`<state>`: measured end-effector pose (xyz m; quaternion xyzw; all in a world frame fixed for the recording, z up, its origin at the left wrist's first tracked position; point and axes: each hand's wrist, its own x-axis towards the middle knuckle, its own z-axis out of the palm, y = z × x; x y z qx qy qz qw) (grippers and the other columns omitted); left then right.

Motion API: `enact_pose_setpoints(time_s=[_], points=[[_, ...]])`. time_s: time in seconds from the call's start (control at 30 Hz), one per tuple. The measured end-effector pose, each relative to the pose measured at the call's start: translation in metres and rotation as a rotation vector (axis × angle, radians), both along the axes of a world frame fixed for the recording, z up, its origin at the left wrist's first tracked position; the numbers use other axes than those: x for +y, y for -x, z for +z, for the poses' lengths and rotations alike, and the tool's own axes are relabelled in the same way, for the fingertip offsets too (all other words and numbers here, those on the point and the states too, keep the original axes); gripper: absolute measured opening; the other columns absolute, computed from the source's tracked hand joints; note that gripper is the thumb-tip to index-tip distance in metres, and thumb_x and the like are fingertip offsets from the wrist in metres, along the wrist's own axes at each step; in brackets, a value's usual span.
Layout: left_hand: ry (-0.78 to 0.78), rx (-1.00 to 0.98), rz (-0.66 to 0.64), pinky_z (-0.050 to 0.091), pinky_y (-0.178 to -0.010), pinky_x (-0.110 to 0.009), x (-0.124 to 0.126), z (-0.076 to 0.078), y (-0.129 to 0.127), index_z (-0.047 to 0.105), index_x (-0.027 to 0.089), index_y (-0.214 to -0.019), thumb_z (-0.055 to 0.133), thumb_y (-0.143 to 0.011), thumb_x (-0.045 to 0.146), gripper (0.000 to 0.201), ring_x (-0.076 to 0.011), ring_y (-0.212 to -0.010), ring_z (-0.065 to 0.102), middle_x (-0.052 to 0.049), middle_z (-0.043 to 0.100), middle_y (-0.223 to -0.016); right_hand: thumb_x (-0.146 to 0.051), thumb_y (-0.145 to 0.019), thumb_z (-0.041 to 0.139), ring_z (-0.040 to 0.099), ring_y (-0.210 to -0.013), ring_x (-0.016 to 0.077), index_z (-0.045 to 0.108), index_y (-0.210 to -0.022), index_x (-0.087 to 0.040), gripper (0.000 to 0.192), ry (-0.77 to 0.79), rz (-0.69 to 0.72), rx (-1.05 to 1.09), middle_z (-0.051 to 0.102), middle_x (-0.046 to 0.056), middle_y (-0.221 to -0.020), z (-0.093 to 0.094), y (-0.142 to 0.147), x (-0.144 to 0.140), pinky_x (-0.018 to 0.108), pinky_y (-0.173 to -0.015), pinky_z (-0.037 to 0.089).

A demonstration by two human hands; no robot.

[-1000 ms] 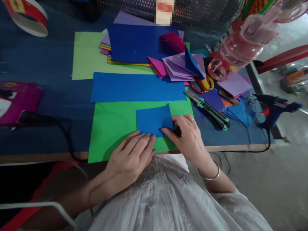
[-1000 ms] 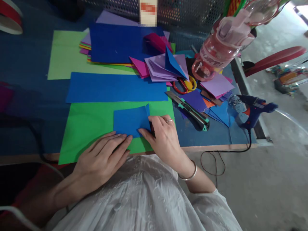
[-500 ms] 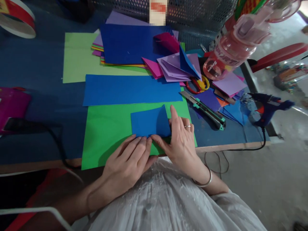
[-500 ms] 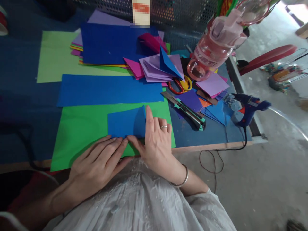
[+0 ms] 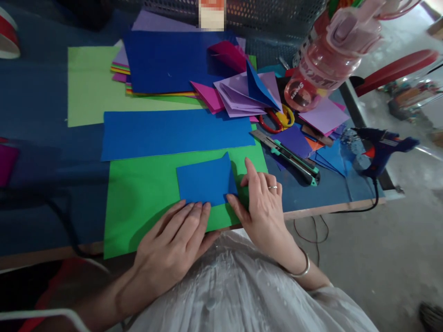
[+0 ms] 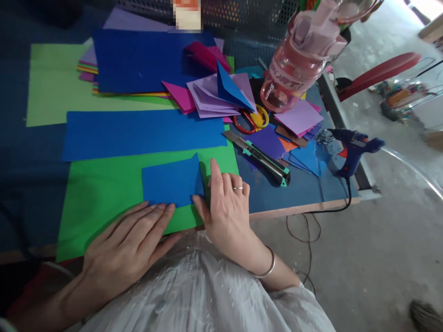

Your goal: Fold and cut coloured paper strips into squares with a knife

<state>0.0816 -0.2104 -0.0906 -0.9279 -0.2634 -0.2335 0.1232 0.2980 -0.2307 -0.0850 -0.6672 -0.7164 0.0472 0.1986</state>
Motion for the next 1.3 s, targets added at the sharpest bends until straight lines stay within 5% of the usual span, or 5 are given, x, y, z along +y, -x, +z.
enact_pose_setpoints(time_s=[0.43,0.73,1.03,1.3], points=[[-0.037,-0.012,0.017,0.064,-0.089,-0.039,0.000,0.000,-0.002,0.070,-0.001,-0.121,0.069,-0.102,0.038,0.043,-0.0253,-0.093,0.077,-0.015,0.081,-0.104,-0.010,-0.097,0.038,0.056,-0.109,0.0327,0.016,-0.171,-0.022,0.078,-0.084,-0.031,-0.057,0.066,0.016,-0.125,-0.005,-0.011,-0.008,0.049,-0.088,0.044],[-0.074,-0.006,0.038,0.062,-0.096,-0.037,-0.003,-0.004,-0.003,0.075,0.004,-0.110,0.059,-0.107,0.038,0.038,-0.0238,-0.096,0.076,-0.014,0.081,-0.103,-0.004,-0.097,0.042,0.064,-0.128,0.0240,0.065,-0.140,-0.010,0.049,-0.240,0.518,0.117,0.075,0.014,-0.130,-0.008,0.001,-0.017,0.039,-0.114,0.051],[-0.048,-0.011,0.048,0.052,-0.111,-0.052,-0.005,-0.007,0.001,0.072,-0.001,-0.120,0.064,-0.105,0.041,0.045,-0.0275,-0.100,0.076,-0.015,0.081,-0.104,-0.003,-0.100,0.044,0.071,-0.117,0.0197,0.073,-0.128,-0.008,0.041,-0.300,0.521,-0.037,0.079,0.012,-0.122,-0.013,-0.005,-0.013,0.032,-0.105,0.059],[-0.024,-0.031,0.061,0.038,-0.126,-0.052,-0.006,-0.008,0.004,0.074,0.003,-0.119,0.069,-0.102,0.038,0.039,-0.0250,-0.102,0.076,-0.012,0.080,-0.102,0.002,-0.098,0.043,0.072,-0.115,0.0214,0.074,-0.125,-0.005,0.042,-0.318,0.518,-0.004,0.080,0.011,-0.121,-0.012,-0.014,-0.013,0.034,-0.103,0.059]])
